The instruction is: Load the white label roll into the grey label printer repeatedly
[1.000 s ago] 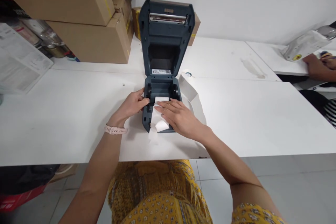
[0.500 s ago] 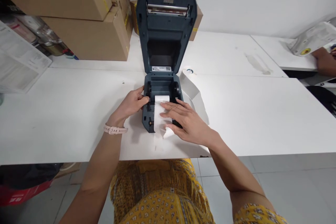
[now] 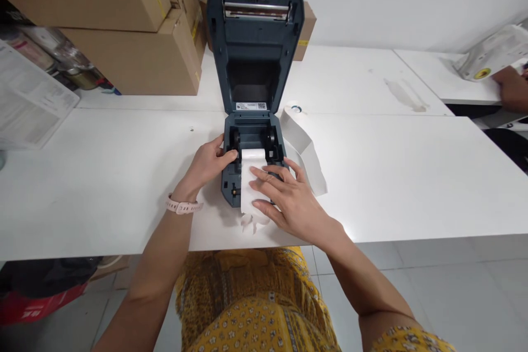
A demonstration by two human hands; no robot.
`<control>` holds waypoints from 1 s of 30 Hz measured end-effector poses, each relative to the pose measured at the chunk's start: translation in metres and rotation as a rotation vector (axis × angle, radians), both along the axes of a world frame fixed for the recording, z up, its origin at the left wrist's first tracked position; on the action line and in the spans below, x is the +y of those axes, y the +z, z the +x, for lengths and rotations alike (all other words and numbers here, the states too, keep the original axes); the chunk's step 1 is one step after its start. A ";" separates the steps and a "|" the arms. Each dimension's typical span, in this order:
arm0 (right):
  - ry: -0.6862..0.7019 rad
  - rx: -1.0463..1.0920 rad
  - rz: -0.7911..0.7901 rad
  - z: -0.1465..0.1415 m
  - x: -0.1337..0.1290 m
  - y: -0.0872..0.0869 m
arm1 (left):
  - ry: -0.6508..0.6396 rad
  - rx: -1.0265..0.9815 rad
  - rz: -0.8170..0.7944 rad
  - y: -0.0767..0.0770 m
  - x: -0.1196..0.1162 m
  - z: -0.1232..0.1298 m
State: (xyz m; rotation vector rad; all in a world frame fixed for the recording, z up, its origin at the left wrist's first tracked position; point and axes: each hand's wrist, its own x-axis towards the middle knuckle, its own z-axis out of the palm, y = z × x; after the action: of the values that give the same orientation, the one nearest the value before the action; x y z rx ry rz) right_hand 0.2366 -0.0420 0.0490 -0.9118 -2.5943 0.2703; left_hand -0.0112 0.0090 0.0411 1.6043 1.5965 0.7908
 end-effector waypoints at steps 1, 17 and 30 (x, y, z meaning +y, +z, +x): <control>-0.011 -0.001 0.029 -0.001 -0.002 0.000 | 0.014 0.043 0.012 0.001 0.000 0.001; -0.045 0.009 0.131 -0.004 -0.012 -0.002 | 0.060 0.126 0.009 -0.007 -0.001 0.003; 0.019 0.317 -0.079 0.022 0.011 0.012 | -0.179 0.269 0.890 -0.020 -0.096 0.063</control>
State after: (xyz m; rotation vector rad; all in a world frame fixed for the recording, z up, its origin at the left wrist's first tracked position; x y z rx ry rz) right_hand 0.2589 -0.0309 0.0610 -0.7976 -2.3140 0.4843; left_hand 0.0521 -0.0867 0.0213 2.5219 1.2972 1.3402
